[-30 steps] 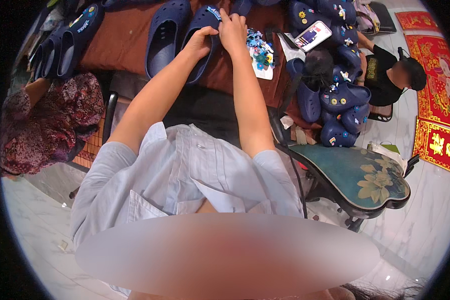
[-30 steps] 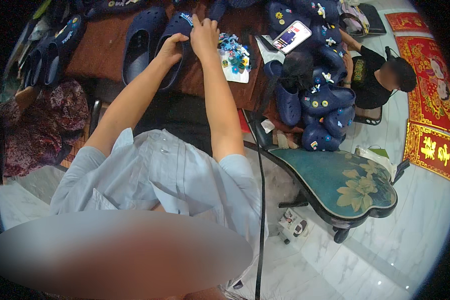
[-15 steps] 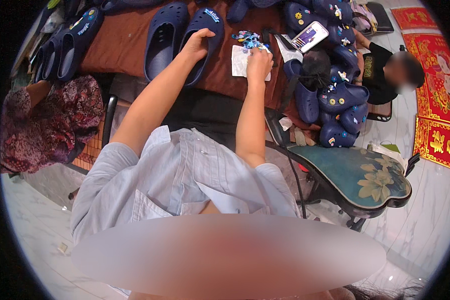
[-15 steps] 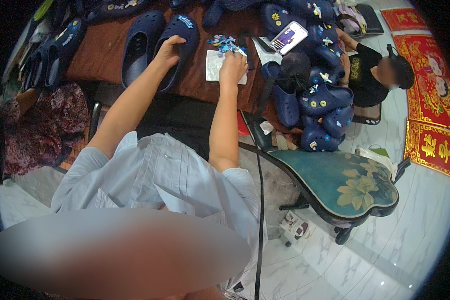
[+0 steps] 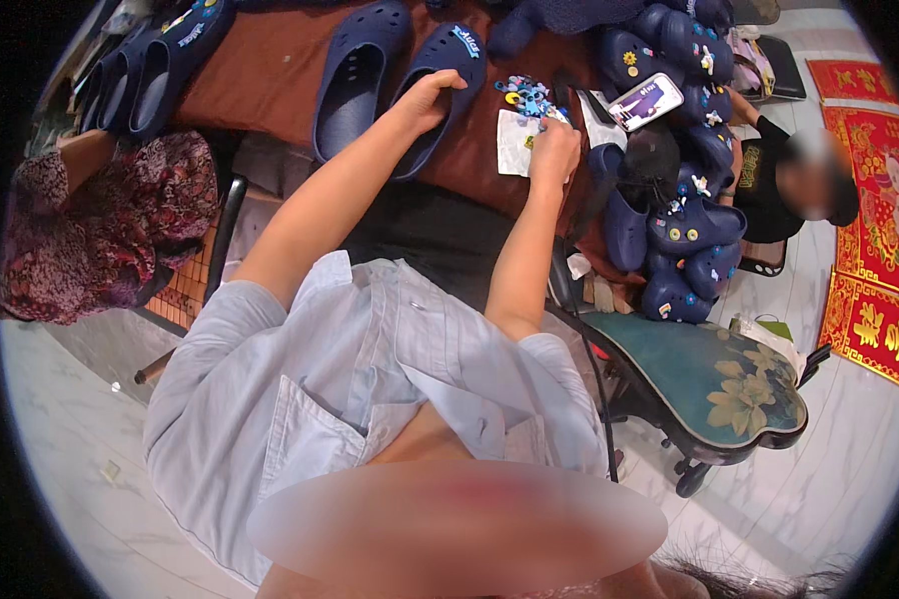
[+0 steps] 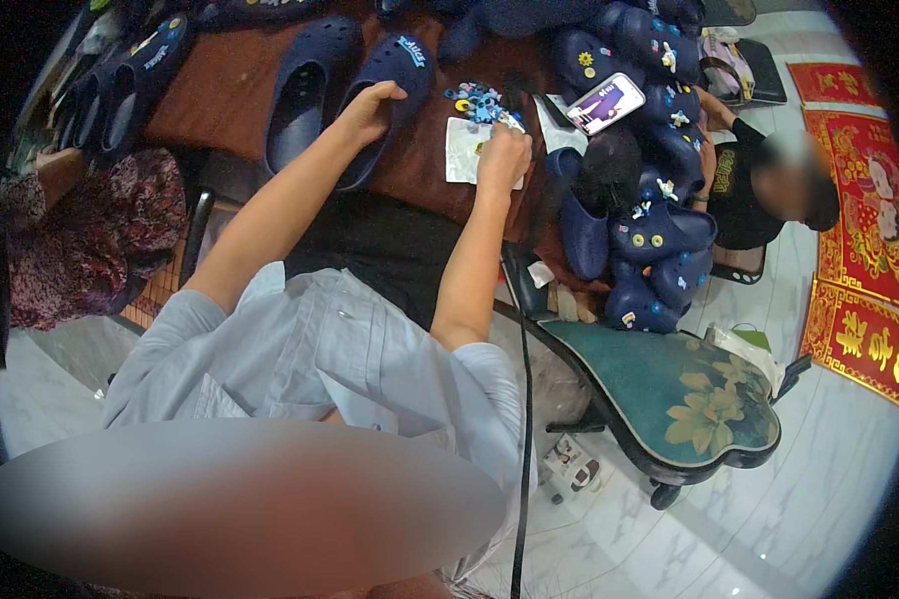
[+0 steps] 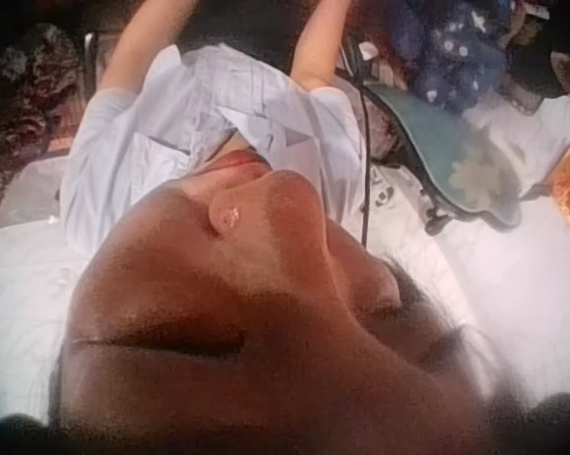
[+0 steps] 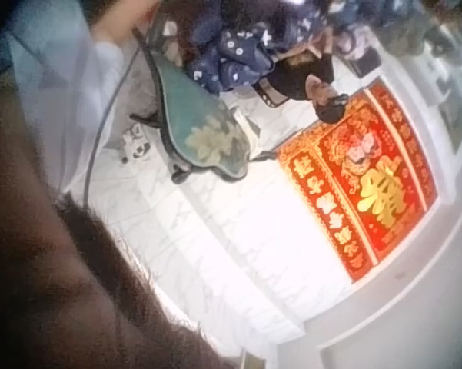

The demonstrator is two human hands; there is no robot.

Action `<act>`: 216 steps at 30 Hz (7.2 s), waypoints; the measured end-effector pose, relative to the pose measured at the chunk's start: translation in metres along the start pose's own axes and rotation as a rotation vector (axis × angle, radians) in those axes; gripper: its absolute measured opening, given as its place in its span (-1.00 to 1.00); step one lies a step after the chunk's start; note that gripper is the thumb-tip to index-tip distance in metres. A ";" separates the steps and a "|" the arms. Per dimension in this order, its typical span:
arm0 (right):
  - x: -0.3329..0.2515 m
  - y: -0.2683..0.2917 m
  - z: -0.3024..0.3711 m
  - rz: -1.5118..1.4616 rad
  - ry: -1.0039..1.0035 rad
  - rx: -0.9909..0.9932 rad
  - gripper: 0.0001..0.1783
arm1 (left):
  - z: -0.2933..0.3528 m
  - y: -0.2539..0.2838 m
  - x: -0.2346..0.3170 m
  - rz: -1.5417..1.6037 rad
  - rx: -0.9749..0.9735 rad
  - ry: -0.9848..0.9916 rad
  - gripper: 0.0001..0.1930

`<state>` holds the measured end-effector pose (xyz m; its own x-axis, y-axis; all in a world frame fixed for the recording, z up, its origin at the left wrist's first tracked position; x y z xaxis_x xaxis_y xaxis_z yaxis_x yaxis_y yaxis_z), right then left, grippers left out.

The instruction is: The person is stitching small decorative pieces onto blue shoes.

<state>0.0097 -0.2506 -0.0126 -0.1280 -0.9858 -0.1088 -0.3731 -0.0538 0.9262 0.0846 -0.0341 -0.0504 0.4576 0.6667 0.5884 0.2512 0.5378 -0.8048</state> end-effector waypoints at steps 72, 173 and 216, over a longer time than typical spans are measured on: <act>-0.046 0.015 0.022 -0.205 0.040 -0.047 -0.70 | 0.016 -0.020 0.016 -0.334 0.251 0.087 -0.71; -0.224 -0.005 0.018 -0.338 0.608 -0.162 -0.74 | -0.017 0.075 0.184 -2.366 0.026 -0.579 -0.56; -0.100 0.034 0.074 -0.643 0.285 0.171 -0.74 | 0.058 -0.020 0.140 -2.070 0.035 -0.871 -0.67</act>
<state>-0.0582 -0.1423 0.0025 0.4006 -0.7721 -0.4933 -0.4356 -0.6342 0.6388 0.0938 0.0788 0.0522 -0.7073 -0.6643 0.2417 -0.2762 0.5744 0.7705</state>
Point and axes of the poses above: each hand's wrist, its own z-axis away from the middle knuckle, its own y-axis out of the back of the hand, x = y × z, the point moved 2 cm from there along -z, towards the middle knuckle, and after that the axes turned 8 degrees about -x, right-handed, at the moved point
